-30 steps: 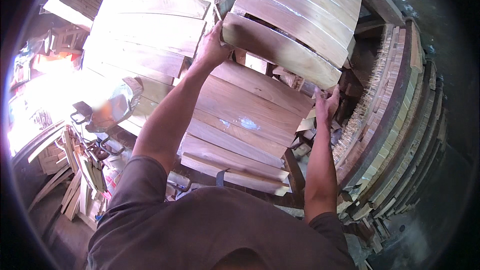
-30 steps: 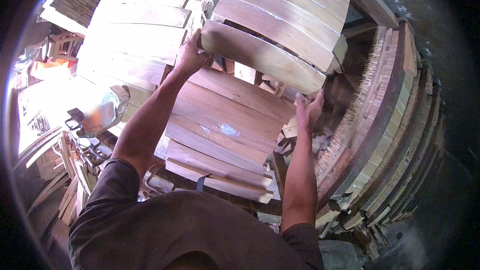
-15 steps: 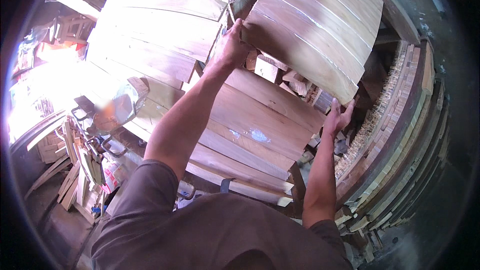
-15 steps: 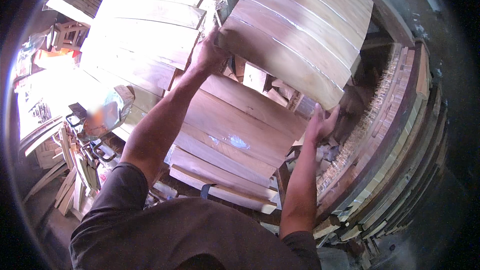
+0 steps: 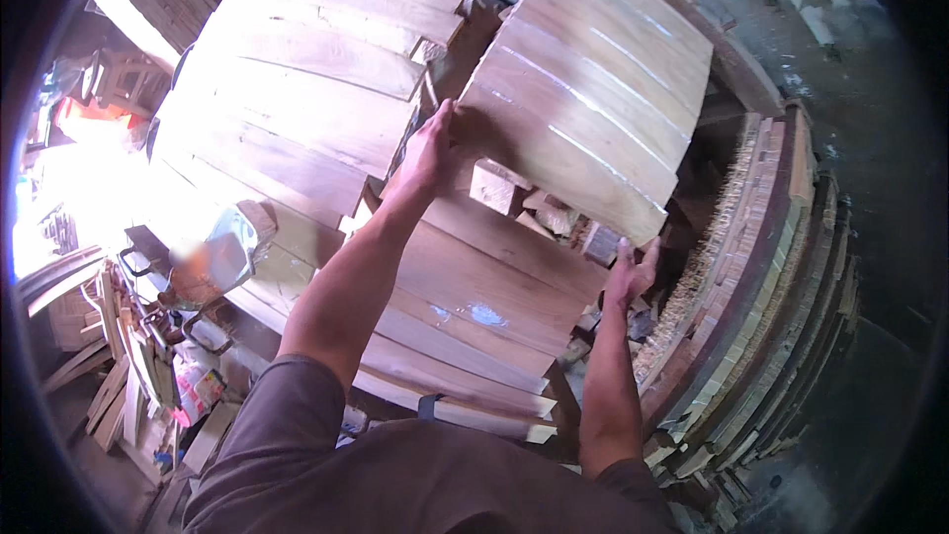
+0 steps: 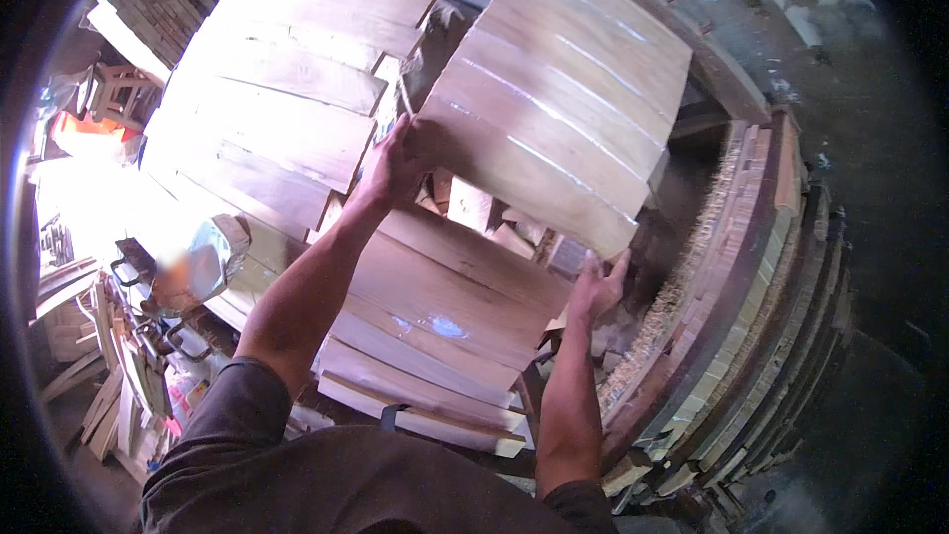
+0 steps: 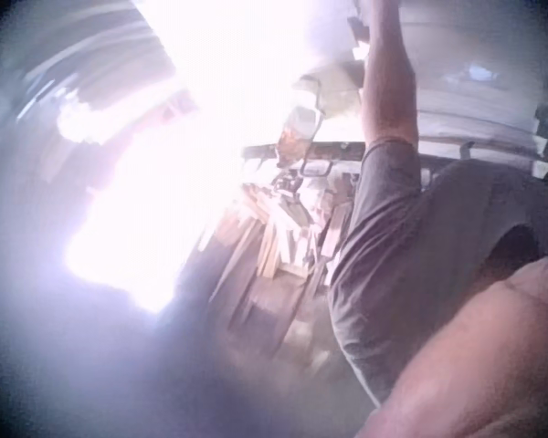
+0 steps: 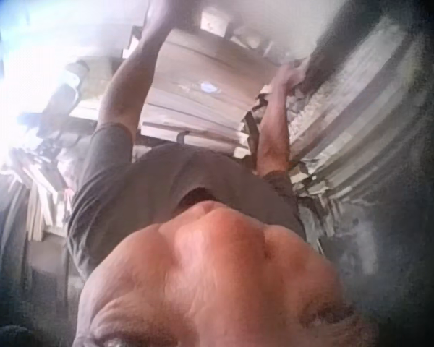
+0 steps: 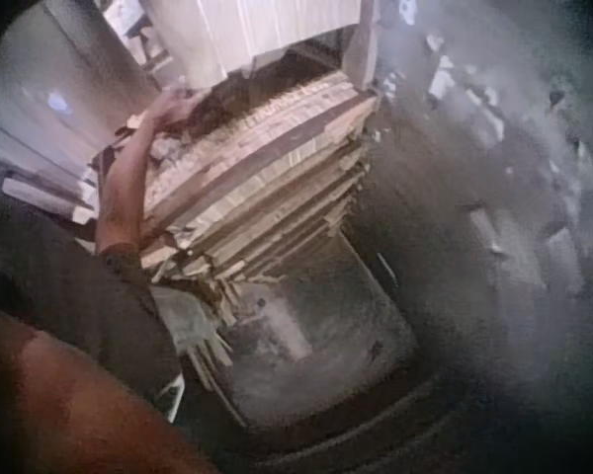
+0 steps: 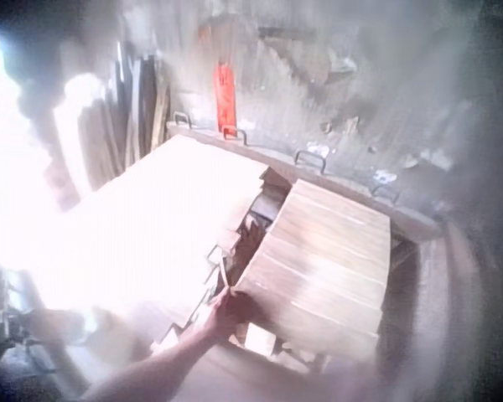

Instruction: The person repeatedly applies glue to the edges of wooden planks using a brush and then places the planks into a clamped wooden frame. The person handles each plank one at a time, applying glue and positioning it within the frame.

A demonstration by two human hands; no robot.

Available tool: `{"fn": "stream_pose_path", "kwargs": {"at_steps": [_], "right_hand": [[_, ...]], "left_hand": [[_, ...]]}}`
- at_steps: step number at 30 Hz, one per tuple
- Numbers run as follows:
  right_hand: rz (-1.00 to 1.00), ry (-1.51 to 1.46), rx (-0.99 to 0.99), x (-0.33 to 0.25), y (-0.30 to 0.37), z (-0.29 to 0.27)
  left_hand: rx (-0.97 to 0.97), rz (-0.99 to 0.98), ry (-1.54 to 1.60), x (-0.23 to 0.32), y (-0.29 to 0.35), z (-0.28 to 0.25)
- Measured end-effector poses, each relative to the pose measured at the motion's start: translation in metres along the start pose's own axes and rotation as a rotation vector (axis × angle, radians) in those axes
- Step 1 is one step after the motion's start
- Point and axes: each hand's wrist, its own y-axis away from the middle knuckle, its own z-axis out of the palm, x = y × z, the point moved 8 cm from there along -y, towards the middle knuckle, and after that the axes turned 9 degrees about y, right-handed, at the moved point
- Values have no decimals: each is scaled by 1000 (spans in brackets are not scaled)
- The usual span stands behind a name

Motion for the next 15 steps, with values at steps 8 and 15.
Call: {"fn": "stream_pose_path", "kwargs": {"at_steps": [8,15], "right_hand": [[-29,144,-16,-27,2,-7],[-123,256,-99,4,-19,0]], "left_hand": [[-33,-14,-61,5,2,-4],[-66,18,-226,-15,-9,0]]}}
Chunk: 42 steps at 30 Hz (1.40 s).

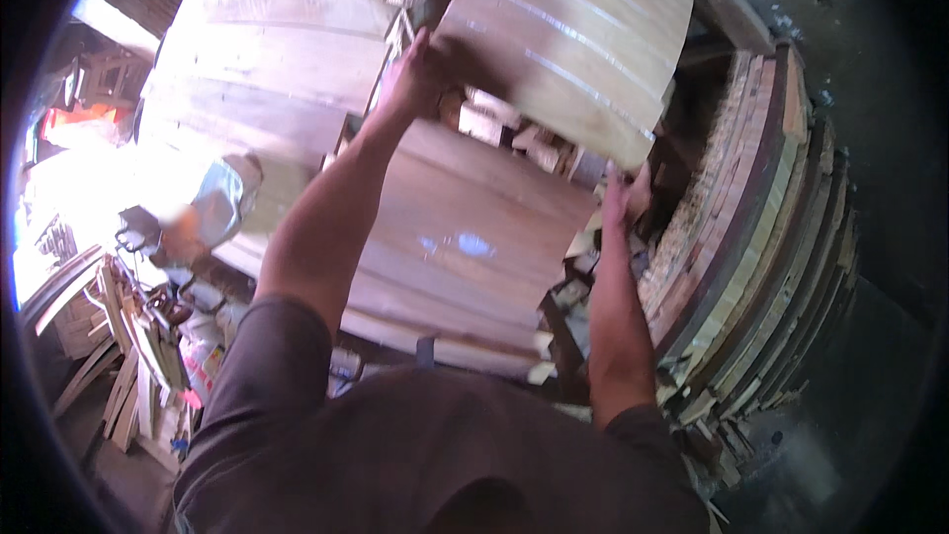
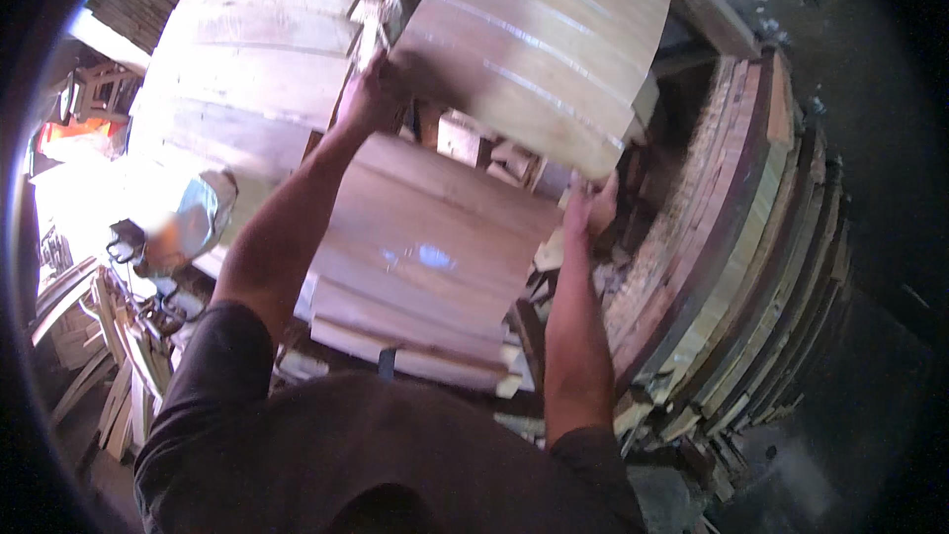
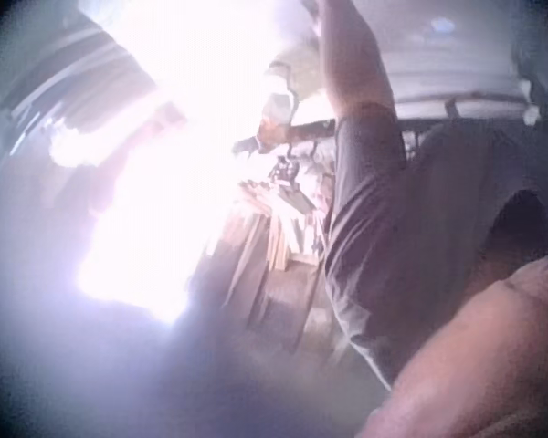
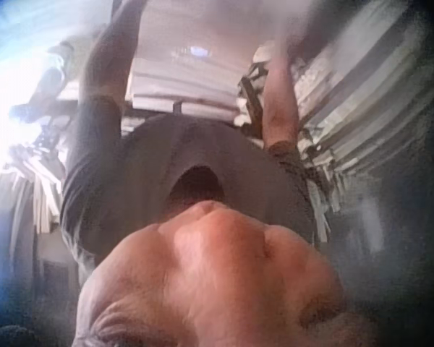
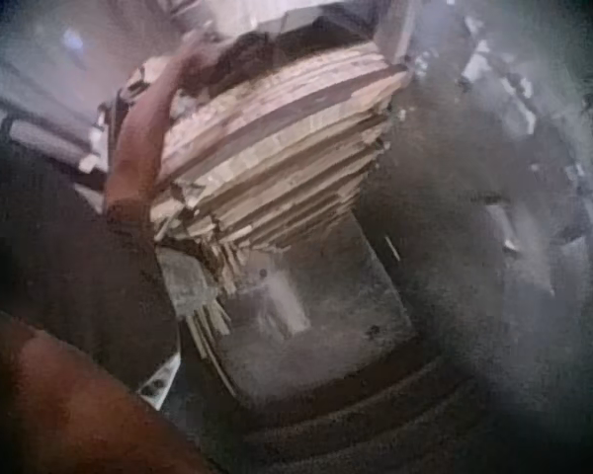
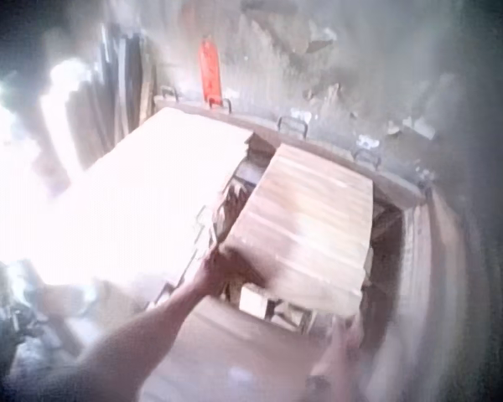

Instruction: The person repeatedly applies glue to the edges of wooden planks using a brush and then places the planks into a clamped wooden frame. The person handles each plank one at a time, applying glue and positioning it within the frame.

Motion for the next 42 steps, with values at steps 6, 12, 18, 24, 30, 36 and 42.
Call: {"fn": "stream_pose_path", "kwargs": {"at_steps": [6,12,18,24,30,36,42], "right_hand": [[296,-384,-105,47,26,1],[263,-116,-289,44,70,5],[199,14,-169,-16,76,-27],[188,-499,-130,-10,103,-45],[-13,-164,-202,-13,167,-83],[-380,164,-253,-31,206,-78],[-459,208,-307,-44,241,-84]], "left_hand": [[113,24,201,43,48,-44],[273,-41,55,-5,98,-46],[282,-147,628,-11,94,-58],[436,-177,1008,15,141,-100],[632,-315,1017,-18,245,-125],[400,-382,1075,-88,289,-90],[356,-488,1124,-114,314,-87]]}}
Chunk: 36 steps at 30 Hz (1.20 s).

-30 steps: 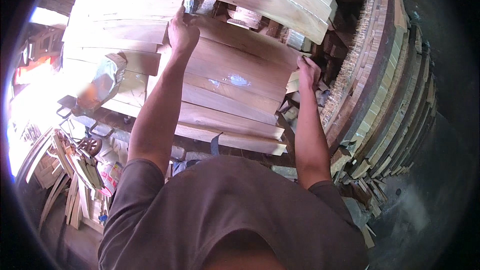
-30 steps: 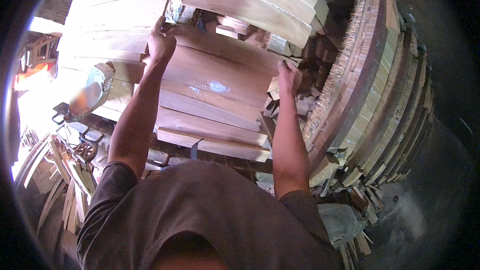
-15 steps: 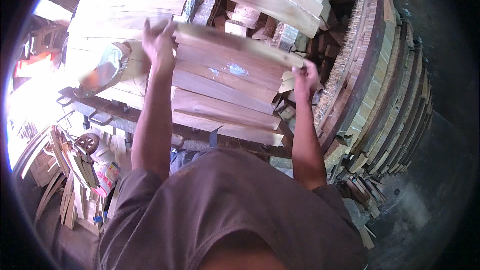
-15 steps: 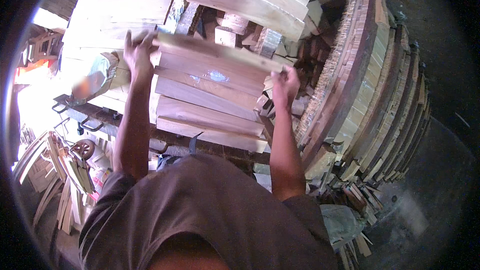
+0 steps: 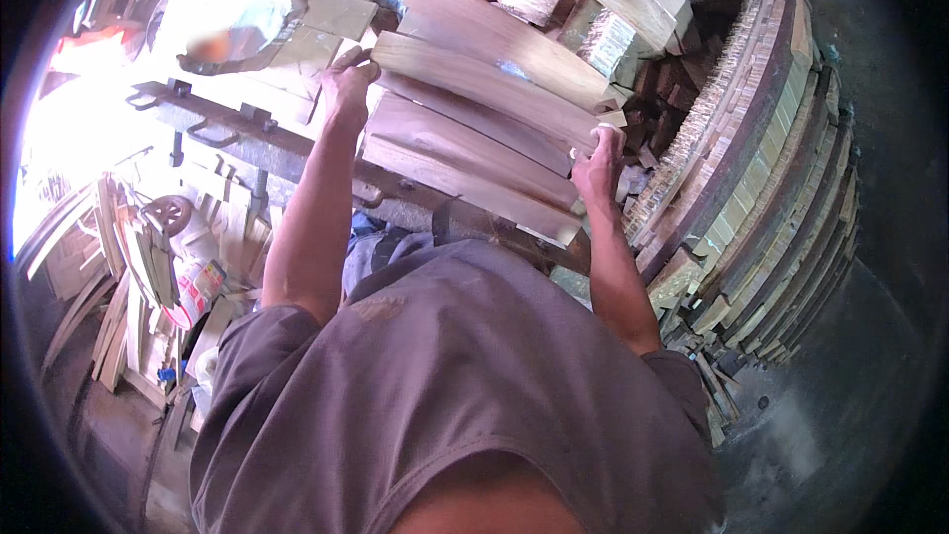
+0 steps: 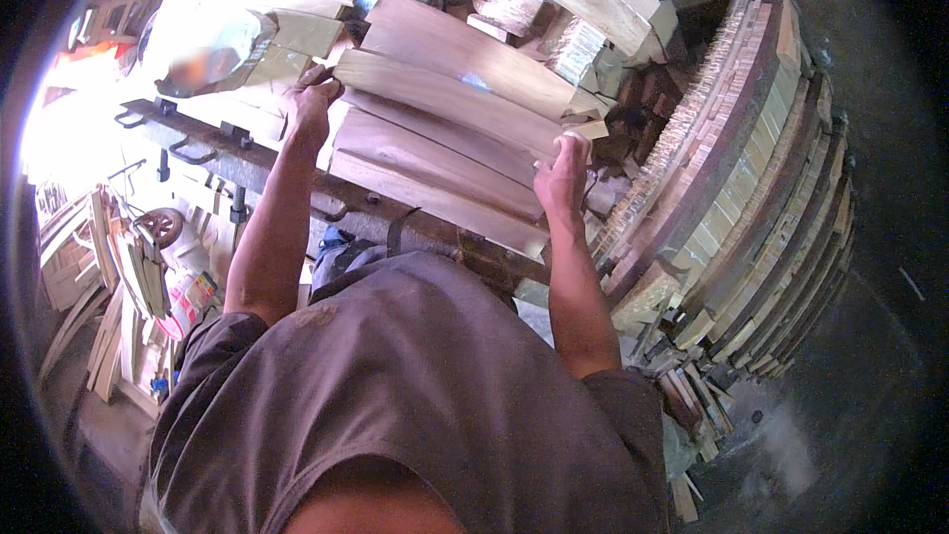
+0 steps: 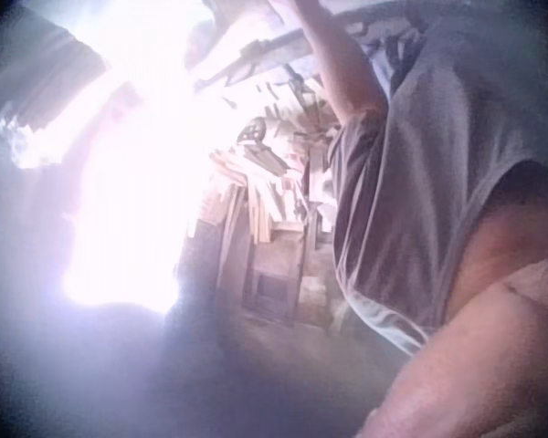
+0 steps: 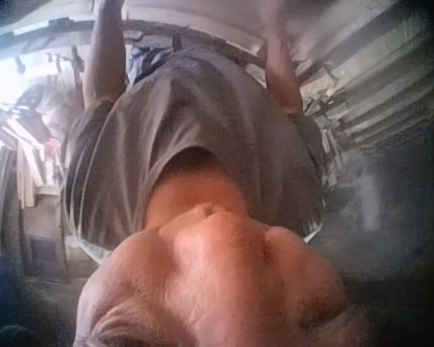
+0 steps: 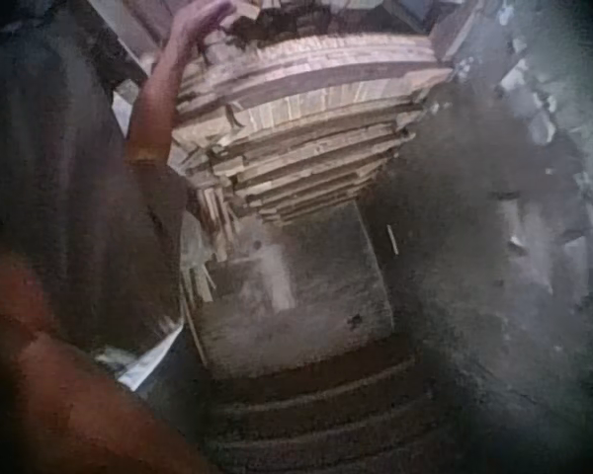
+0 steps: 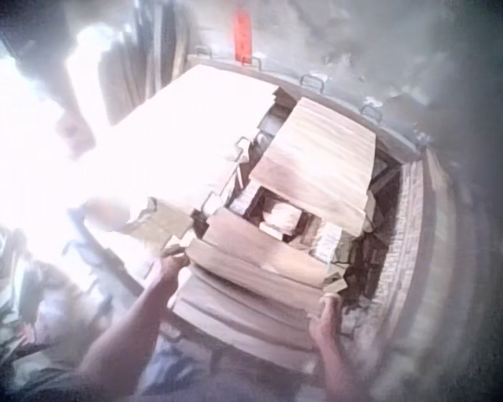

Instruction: The person repeatedly applies glue to the edges of wooden planks using a brush and then places the planks into a clamped wooden frame. The person handles each plank one at a time, applying glue and positioning it within the frame.

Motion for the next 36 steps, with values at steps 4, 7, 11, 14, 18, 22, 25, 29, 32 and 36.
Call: {"fn": "stream_pose_path", "kwargs": {"at_steps": [4,7,11,14,18,22,25,29,32,36], "right_hand": [[-84,-13,43,-4,13,5],[-82,7,93,-2,19,6],[-151,-7,124,-4,20,7],[-104,-50,122,4,20,10],[-76,-28,90,11,1,0],[-110,72,66,5,-23,-13],[-83,199,-62,-8,-38,-19],[-116,301,14,-40,-45,-34],[-208,241,69,-107,-63,-30],[-419,-7,-7,-263,-92,12]], "left_hand": [[-34,-8,85,7,20,-12],[20,63,-25,22,34,-34],[108,254,-381,43,62,-95],[180,329,-642,52,80,-130],[141,432,-921,52,107,-125],[38,511,-1172,53,96,-114],[6,545,-1268,57,90,-112],[67,527,-1328,59,88,-110],[79,489,-1306,65,94,-108],[89,613,-1259,59,90,-113]]}}
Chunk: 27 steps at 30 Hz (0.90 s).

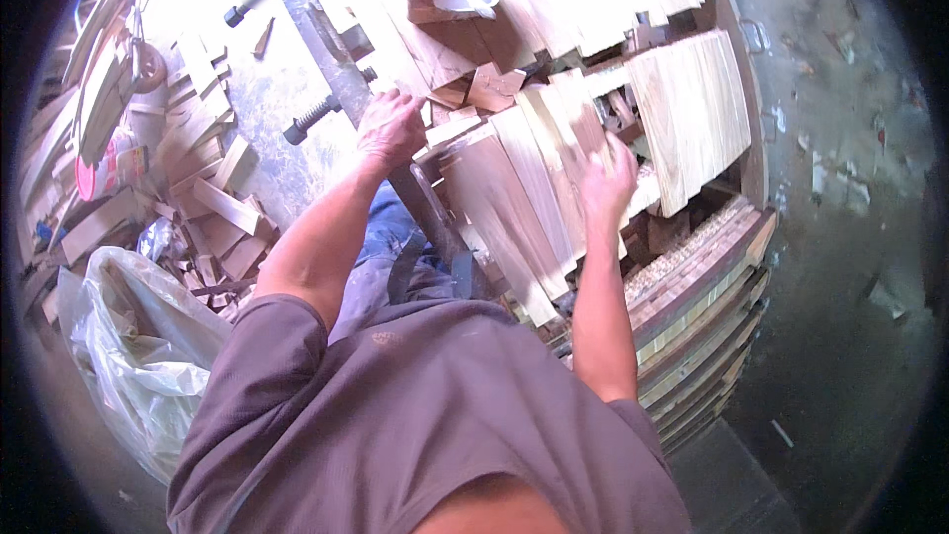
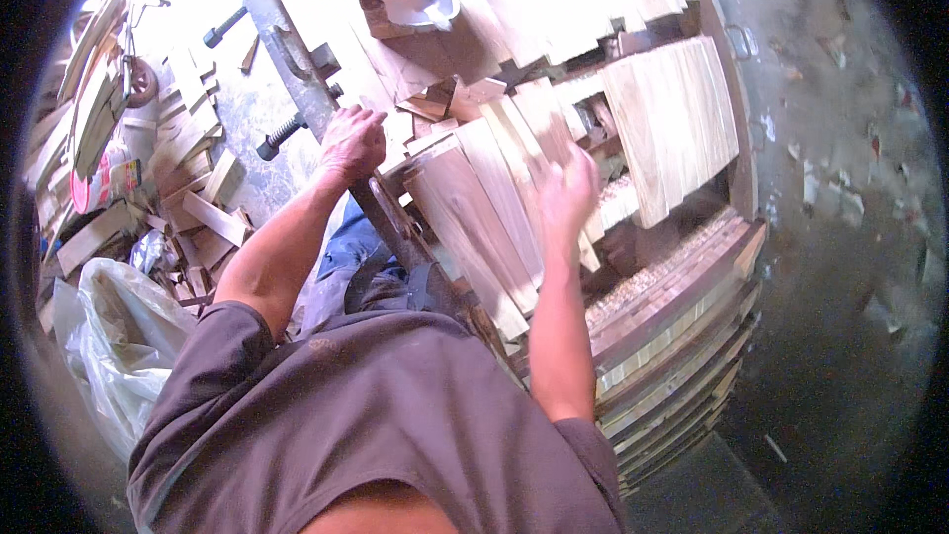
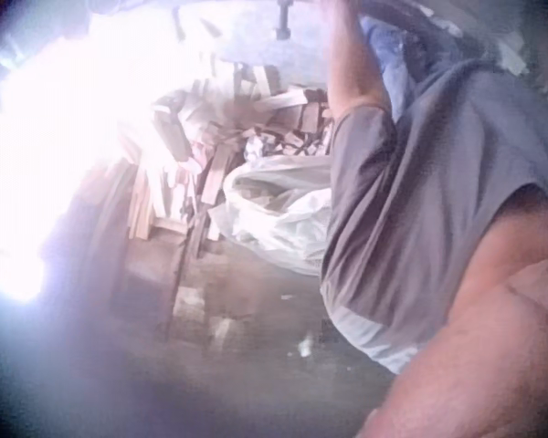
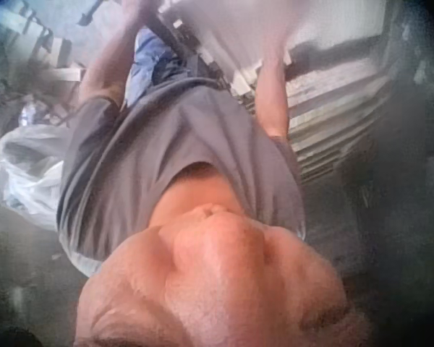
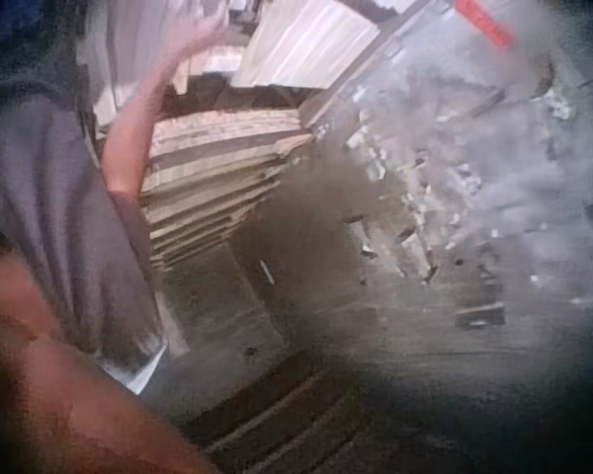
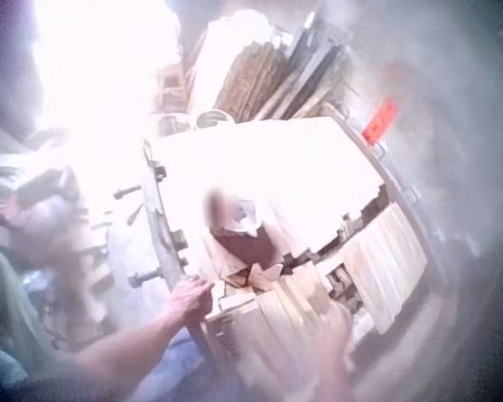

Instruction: The person repeatedly applies glue to the edges of wooden planks using a brush and then places the planks into a clamped wooden frame. The person handles each plank one at a time, applying glue and positioning it within the frame.

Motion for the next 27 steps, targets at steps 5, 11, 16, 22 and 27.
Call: {"fn": "stream_pose_path", "kwargs": {"at_steps": [5,11,16,22,27], "right_hand": [[-252,-1,-212,-153,-87,84],[-439,197,-231,-209,-141,141],[-461,225,-74,-228,-158,121],[-284,166,-317,-211,-174,145],[204,-317,-348,-150,-175,149]], "left_hand": [[33,20,12,-1,-1,-5],[60,35,62,-1,-1,-8],[91,46,81,-4,1,-7],[19,41,54,-3,-4,-8],[22,16,75,-2,-2,-10]]}}
